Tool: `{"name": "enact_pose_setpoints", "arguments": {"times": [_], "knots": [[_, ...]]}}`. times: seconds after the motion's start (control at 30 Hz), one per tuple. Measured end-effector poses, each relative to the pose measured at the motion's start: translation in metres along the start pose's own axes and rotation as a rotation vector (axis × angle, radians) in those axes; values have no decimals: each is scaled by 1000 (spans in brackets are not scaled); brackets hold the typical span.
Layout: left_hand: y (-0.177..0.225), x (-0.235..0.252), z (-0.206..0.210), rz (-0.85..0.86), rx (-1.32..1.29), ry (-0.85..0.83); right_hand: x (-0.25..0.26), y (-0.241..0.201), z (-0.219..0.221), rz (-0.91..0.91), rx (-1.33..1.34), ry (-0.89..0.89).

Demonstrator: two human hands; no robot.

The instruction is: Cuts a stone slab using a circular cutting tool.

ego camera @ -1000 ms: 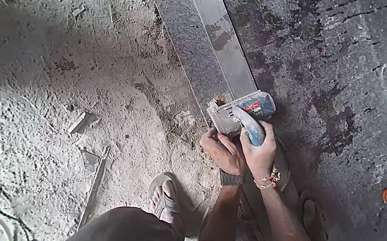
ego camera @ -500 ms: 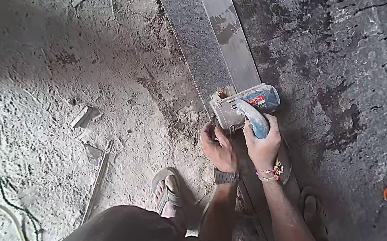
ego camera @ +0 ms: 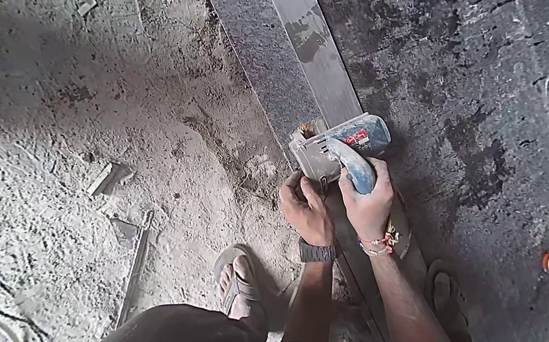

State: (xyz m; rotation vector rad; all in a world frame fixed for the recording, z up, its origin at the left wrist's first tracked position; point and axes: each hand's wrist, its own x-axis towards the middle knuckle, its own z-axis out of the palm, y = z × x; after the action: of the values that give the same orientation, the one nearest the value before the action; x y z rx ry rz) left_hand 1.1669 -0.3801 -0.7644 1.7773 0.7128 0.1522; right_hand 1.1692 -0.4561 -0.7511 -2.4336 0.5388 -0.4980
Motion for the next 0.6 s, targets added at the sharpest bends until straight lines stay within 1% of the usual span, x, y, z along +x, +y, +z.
{"name": "enact_pose_setpoints", "arguments": {"times": [0.13,0.27,0.33,0.6], "knots": [[-4,1,1,71,31,-38,1,1,1,4,-2,2],[3,4,-2,166,202,-60,1,1,3,-4,-12,9],[3,5,-1,200,253,-45,2,1,3,-6,-11,3],[4,11,-1,250,294,-55,5,0,6,6,1,-5]]}}
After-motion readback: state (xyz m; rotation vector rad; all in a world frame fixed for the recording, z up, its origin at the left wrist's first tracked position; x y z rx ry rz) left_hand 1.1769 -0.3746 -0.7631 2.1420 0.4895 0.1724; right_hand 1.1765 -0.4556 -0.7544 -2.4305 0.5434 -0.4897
